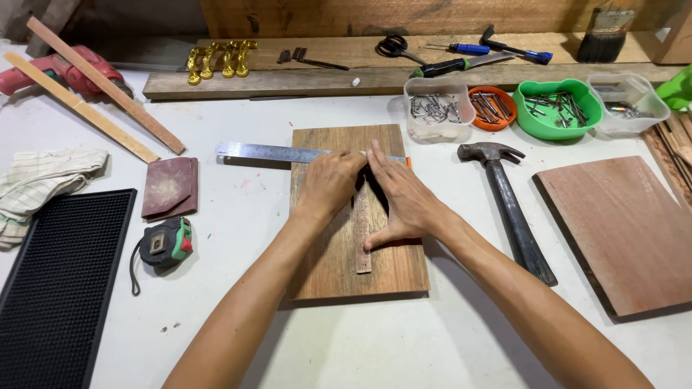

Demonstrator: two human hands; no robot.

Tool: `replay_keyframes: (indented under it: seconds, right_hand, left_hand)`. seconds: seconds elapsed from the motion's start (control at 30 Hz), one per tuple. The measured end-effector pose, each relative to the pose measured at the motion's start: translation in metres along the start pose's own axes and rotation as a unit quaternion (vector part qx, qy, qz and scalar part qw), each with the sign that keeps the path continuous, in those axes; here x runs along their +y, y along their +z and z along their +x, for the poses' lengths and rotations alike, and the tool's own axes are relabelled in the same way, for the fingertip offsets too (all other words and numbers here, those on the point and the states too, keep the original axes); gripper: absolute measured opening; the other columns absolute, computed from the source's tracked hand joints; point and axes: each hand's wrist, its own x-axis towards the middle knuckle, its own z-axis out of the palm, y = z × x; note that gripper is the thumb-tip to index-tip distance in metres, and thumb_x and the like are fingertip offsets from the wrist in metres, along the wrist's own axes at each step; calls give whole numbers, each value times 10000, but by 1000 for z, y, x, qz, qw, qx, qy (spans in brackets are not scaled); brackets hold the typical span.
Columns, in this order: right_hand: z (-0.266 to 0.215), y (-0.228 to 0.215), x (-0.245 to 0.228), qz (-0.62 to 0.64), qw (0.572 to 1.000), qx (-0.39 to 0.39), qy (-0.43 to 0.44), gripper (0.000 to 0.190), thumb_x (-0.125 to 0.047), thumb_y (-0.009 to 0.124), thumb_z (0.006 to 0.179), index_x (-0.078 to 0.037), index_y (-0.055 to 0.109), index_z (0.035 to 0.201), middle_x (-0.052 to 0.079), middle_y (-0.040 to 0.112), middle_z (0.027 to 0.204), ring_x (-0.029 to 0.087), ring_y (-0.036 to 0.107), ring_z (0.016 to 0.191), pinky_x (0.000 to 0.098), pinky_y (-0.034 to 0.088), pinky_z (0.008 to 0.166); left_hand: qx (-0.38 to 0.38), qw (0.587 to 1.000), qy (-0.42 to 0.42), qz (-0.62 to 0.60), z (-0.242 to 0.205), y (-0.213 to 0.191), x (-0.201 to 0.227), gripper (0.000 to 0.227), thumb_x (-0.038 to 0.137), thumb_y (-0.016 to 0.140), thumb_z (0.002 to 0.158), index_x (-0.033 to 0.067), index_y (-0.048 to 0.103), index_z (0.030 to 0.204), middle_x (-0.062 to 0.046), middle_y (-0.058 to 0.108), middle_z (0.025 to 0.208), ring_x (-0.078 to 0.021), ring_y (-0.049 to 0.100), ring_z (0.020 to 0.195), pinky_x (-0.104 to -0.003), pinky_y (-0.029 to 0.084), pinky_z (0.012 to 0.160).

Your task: Measure and mark wood strips on a workbench using a tape measure and pencil.

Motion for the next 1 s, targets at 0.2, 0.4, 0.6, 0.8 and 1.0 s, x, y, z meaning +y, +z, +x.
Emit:
replay_keyframes:
  seconds: [0.2, 0.4, 0.6, 0.8, 1.0]
  right_hand:
    - [-2, -5, -7, -19, 1000, -3, 8, 1636, -944, 705, 492, 92, 93, 1601, 359, 116, 1653, 493, 286, 1497, 521, 257, 1240]
    - [-4, -3, -7, -86, 996, 19, -9, 1222, -845, 556, 789, -23, 202, 1622, 229, 235, 1683, 380, 352, 1487, 493, 288, 1222]
    - [-1, 0, -12, -178, 984, 20, -14, 957, -752, 496, 884, -135, 292, 1586, 191, 341, 1604, 337, 392, 1425, 483, 290, 1183]
    - [-7, -35, -25, -162, 985, 32, -50, 936, -633, 596, 902, -63, 290, 1578, 194, 387, 1591, 357, 429, 1418, 493, 309, 1189]
    - [-30, -79, -51, -84, 989, 121, -30, 1003, -454, 817, 805, -31, 318, 1566, 206, 484, 1495, 383, 524, 1335, 473, 399, 1140]
  left_hand:
    - [149, 983, 15, -106, -14, -21, 8, 98, 127, 691, 919, 147, 765, 981, -39, 804, 950, -203, 751, 794, -369, 588, 694]
    - [23, 988, -61, -136, -27, -14, 5, 188, 110, 625, 965, 179, 768, 1065, -17, 787, 1092, -177, 745, 680, -315, 609, 603]
    - [87, 994, 3, -68, -57, -21, 5, 169, 135, 607, 1009, 186, 765, 977, 1, 798, 922, -165, 723, 659, -319, 588, 601]
    - [-18, 981, -141, -133, -37, -104, 32, 174, 163, 564, 1044, 184, 734, 1075, -46, 760, 751, -201, 664, 548, -363, 554, 527]
    - [165, 956, 27, -240, -13, -87, 42, 156, 101, 670, 923, 90, 765, 1046, -75, 755, 905, -183, 715, 724, -337, 594, 641]
